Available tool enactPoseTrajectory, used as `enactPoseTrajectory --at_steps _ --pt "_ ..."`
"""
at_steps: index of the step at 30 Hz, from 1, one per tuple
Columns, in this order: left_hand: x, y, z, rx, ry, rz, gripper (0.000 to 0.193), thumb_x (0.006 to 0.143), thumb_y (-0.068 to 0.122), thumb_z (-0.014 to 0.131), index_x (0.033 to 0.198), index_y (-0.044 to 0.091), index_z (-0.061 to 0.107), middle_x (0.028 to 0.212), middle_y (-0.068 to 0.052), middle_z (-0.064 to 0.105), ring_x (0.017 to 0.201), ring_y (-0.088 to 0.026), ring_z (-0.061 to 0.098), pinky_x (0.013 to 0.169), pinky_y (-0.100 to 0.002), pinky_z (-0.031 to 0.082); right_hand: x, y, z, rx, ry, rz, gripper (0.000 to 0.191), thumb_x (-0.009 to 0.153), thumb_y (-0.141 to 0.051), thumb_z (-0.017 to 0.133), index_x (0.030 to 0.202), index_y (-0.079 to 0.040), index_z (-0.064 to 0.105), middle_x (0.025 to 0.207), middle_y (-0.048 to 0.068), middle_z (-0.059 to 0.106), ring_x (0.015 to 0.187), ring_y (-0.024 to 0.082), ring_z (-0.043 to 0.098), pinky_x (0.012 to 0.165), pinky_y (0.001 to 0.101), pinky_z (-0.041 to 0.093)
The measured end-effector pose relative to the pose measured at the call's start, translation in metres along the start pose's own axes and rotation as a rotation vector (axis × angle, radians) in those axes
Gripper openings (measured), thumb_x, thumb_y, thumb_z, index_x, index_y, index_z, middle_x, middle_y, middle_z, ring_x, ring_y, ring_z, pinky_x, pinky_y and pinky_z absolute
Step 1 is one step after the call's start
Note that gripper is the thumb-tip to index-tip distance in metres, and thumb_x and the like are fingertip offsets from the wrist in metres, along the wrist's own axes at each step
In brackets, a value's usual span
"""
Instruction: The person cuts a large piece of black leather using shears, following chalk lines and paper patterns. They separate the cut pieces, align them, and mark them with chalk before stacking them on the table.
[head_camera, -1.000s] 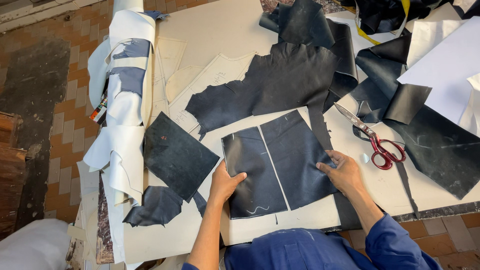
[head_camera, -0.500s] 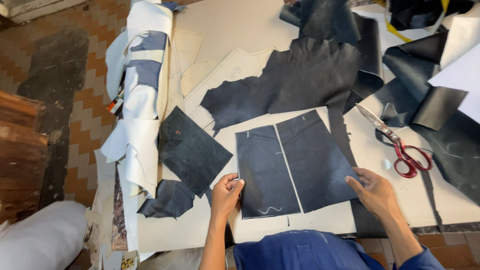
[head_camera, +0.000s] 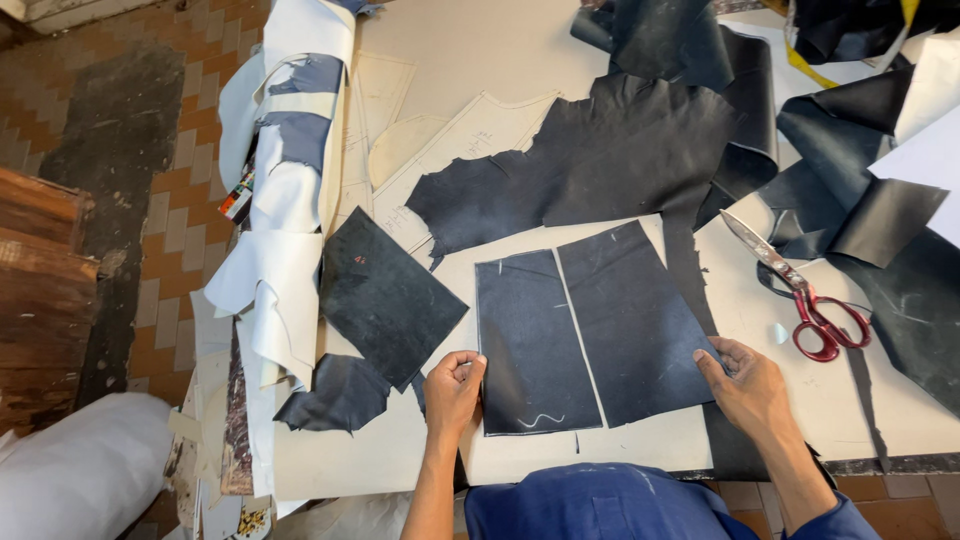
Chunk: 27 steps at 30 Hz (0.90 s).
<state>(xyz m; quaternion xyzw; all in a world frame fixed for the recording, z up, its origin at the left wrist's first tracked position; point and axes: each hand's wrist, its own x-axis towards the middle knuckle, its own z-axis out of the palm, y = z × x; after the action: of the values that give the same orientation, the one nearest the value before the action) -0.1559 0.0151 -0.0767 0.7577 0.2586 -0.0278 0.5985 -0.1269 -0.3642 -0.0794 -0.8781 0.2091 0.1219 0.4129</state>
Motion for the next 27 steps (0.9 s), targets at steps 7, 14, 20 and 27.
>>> enactPoseTrajectory --at_steps 7,14,20,27 --pt "0.002 -0.005 0.003 0.022 0.007 0.014 0.023 0.090 0.022 0.071 0.097 0.000 0.075 0.057 0.000 0.066 0.044 -0.005 0.050 0.042 -0.023 0.036 0.003 0.005 -0.002 0.002 -0.001 -0.013 0.053 0.091 -0.035 0.068 0.132 -0.001 0.068 0.118 0.029 0.072 0.113 0.037 0.071 0.096 0.0436 0.056" --pt "0.004 -0.009 0.002 0.052 0.010 0.023 0.023 0.090 0.021 0.071 0.098 0.000 0.074 0.055 0.000 0.065 0.043 -0.005 0.051 0.042 -0.022 0.038 0.006 0.007 0.000 0.023 0.003 0.000 0.052 0.091 -0.036 0.068 0.130 -0.001 0.068 0.114 0.028 0.075 0.108 0.036 0.074 0.093 0.0424 0.058" --pt "0.006 -0.011 0.003 0.075 0.016 0.038 0.023 0.089 0.021 0.071 0.099 0.001 0.074 0.055 0.000 0.066 0.043 -0.005 0.051 0.042 -0.022 0.037 0.008 0.007 0.000 0.011 0.008 0.032 0.051 0.092 -0.036 0.068 0.128 -0.001 0.070 0.109 0.027 0.077 0.103 0.034 0.077 0.090 0.0417 0.060" --pt "0.005 -0.009 0.001 0.091 0.046 0.065 0.023 0.087 0.021 0.072 0.098 0.000 0.076 0.058 0.001 0.068 0.047 -0.005 0.055 0.046 -0.024 0.040 0.009 0.006 0.002 -0.041 0.030 -0.005 0.050 0.093 -0.037 0.070 0.128 -0.001 0.071 0.109 0.025 0.076 0.103 0.034 0.075 0.089 0.0404 0.057"
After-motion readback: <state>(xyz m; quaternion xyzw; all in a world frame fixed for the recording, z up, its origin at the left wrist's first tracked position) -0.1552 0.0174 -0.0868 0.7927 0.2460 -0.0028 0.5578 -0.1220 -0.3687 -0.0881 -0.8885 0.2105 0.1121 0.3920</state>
